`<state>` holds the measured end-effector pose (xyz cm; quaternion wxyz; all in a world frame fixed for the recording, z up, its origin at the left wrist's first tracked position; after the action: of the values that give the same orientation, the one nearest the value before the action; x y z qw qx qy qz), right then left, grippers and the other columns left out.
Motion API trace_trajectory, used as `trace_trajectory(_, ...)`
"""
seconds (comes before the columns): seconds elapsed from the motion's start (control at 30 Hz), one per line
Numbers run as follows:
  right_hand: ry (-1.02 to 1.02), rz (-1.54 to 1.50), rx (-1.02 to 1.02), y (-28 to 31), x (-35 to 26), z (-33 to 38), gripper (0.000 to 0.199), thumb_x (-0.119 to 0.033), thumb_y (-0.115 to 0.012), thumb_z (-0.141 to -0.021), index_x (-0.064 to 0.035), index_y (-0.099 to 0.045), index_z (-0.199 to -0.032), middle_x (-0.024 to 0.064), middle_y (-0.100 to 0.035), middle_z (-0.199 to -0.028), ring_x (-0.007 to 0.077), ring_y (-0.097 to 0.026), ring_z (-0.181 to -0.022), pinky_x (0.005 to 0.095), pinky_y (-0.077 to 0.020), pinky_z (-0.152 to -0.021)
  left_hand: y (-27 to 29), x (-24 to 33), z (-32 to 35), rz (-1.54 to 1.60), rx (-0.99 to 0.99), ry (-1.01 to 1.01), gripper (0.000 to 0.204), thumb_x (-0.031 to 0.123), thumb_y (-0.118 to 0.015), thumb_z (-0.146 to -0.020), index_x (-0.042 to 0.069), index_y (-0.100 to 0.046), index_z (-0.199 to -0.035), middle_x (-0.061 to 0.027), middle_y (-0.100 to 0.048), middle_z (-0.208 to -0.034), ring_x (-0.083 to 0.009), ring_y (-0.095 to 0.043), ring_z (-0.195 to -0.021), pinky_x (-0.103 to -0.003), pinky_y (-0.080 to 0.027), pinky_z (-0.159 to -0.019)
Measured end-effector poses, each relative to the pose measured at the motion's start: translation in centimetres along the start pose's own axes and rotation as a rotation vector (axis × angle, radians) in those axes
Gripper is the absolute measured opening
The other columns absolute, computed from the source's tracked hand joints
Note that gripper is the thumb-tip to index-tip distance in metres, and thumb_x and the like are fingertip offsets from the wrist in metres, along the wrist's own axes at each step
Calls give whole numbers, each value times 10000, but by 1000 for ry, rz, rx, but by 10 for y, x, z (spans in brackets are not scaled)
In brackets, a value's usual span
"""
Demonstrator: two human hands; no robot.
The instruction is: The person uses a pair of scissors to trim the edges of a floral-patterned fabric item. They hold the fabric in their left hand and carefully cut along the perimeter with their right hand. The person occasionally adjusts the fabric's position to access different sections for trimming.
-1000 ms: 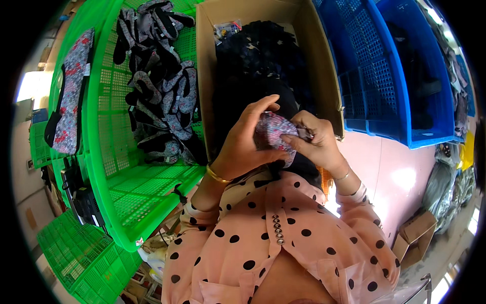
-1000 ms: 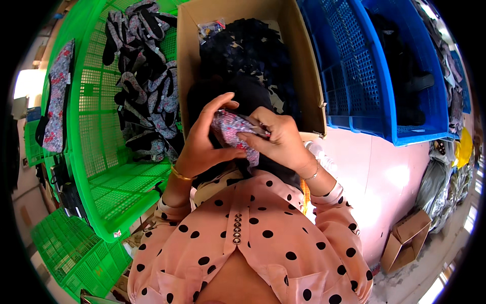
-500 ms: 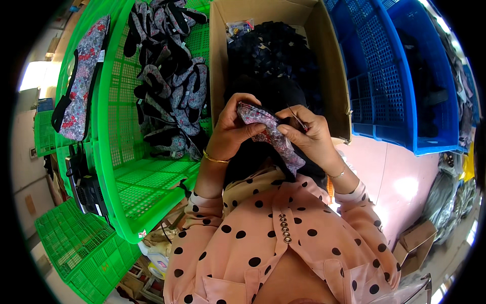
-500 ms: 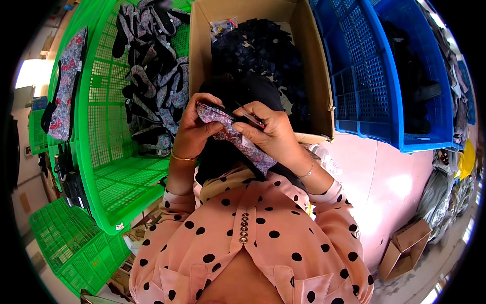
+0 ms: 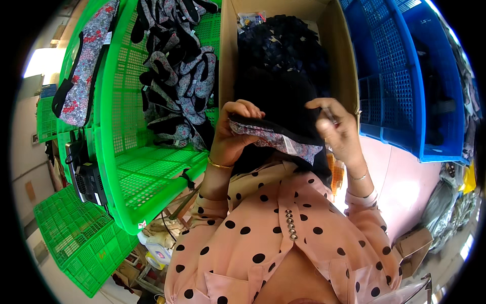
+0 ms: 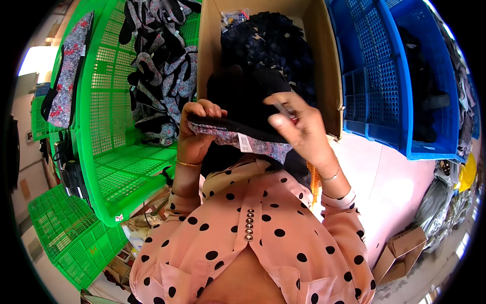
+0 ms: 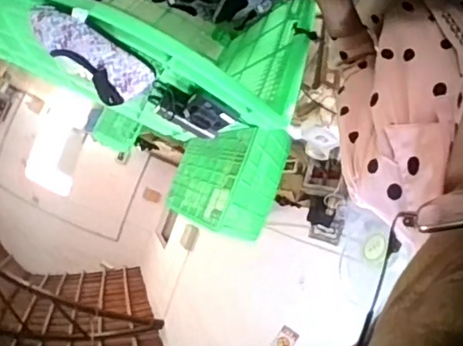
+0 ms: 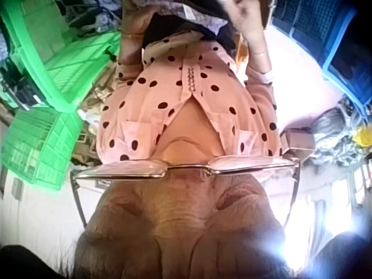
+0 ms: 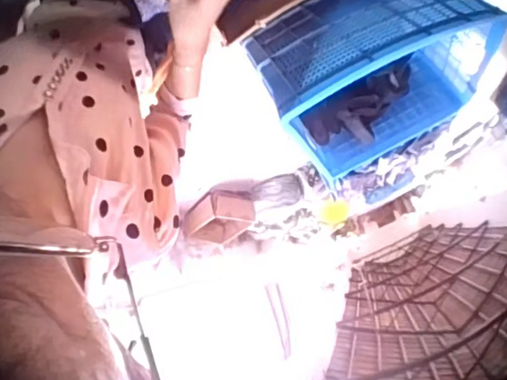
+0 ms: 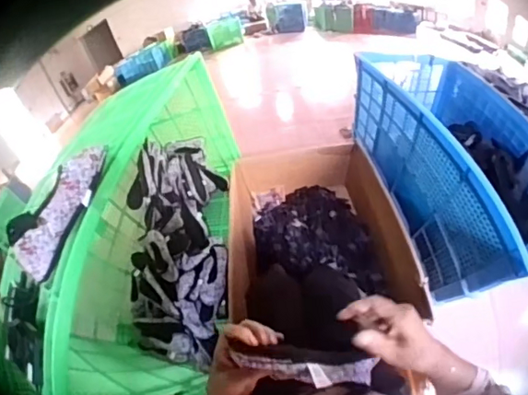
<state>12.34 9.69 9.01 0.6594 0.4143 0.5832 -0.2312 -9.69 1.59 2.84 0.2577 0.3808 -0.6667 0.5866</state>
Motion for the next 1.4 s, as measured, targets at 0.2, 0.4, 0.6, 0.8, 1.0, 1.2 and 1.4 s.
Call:
trace_trajectory(0.2,-16,-150,-236,-38,-22,-14,264,-125,-774,-829,23,-641,-1003,76,-600,-797,87,-536,-702,242,-469,-650,-14,2,-7,-12,-118,36,423,-19,-797,-719,83,-532,-1032,-67,-514,-1038,-181,-528,-1003,-360,-437,-989)
trace_trajectory(0.4,69,-250,-82,-48,-15,-13,173,-115,-706,-898,-22,-564,-868,0,-495,-715,67,-441,-628,237,-399,-560,-4,8,-10,-103,-193,48,428,-6,-807,-716,89,-530,-1028,-62,-508,-1037,-179,-524,-991,-319,-443,-920)
trace_trajectory(0.6,-231,-656,-51,-40,5,-5,314,-342,-521,-1013,-30,-509,-974,-19,-470,-660,55,-405,-603,202,-313,-535,0,9,-14,-53,-173,86,440,92,-843,-703,130,-499,-975,-40,-481,-948,-183,-466,-917,-380,-404,-910)
trace_trajectory(0.8,-29,-80,-79,-26,21,11,487,-467,-471,-1004,12,-562,-1000,60,-541,-688,135,-536,-663,281,-456,-624,9,7,-22,54,-231,33,434,40,-832,-694,109,-529,-997,-50,-493,-978,-184,-495,-930,-358,-421,-907)
trace_trajectory(1.0,3,47,-203,-33,7,9,387,-376,-640,-924,1,-578,-985,111,-536,-668,239,-543,-593,306,-454,-579,10,10,-26,82,-243,25,441,78,-852,-678,133,-520,-962,-44,-487,-956,-183,-485,-928,-382,-408,-925)
trace_trajectory(1.2,237,-41,-73,-43,-12,-8,330,-185,-794,-791,-33,-599,-1008,82,-581,-734,223,-567,-601,302,-454,-570,14,9,-27,89,-252,-13,444,75,-854,-678,140,-520,-964,-35,-489,-950,-191,-491,-940,-401,-403,-961)
trace_trajectory(1.4,394,128,-7,-49,-3,-19,240,-25,-757,-752,-44,-629,-955,92,-603,-771,228,-625,-658,301,-485,-597,13,-1,-19,144,-130,1,440,23,-808,-724,126,-520,-1040,-47,-492,-1011,-197,-511,-1000,-421,-411,-1001)
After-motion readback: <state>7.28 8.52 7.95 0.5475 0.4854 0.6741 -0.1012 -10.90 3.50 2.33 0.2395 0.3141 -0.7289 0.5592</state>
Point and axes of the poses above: each hand's wrist, its own z-axis away from the middle knuckle, its own y-axis out of the back of the hand, x = y × z, the point moved 3 cm from there along -z, towards the middle knuckle
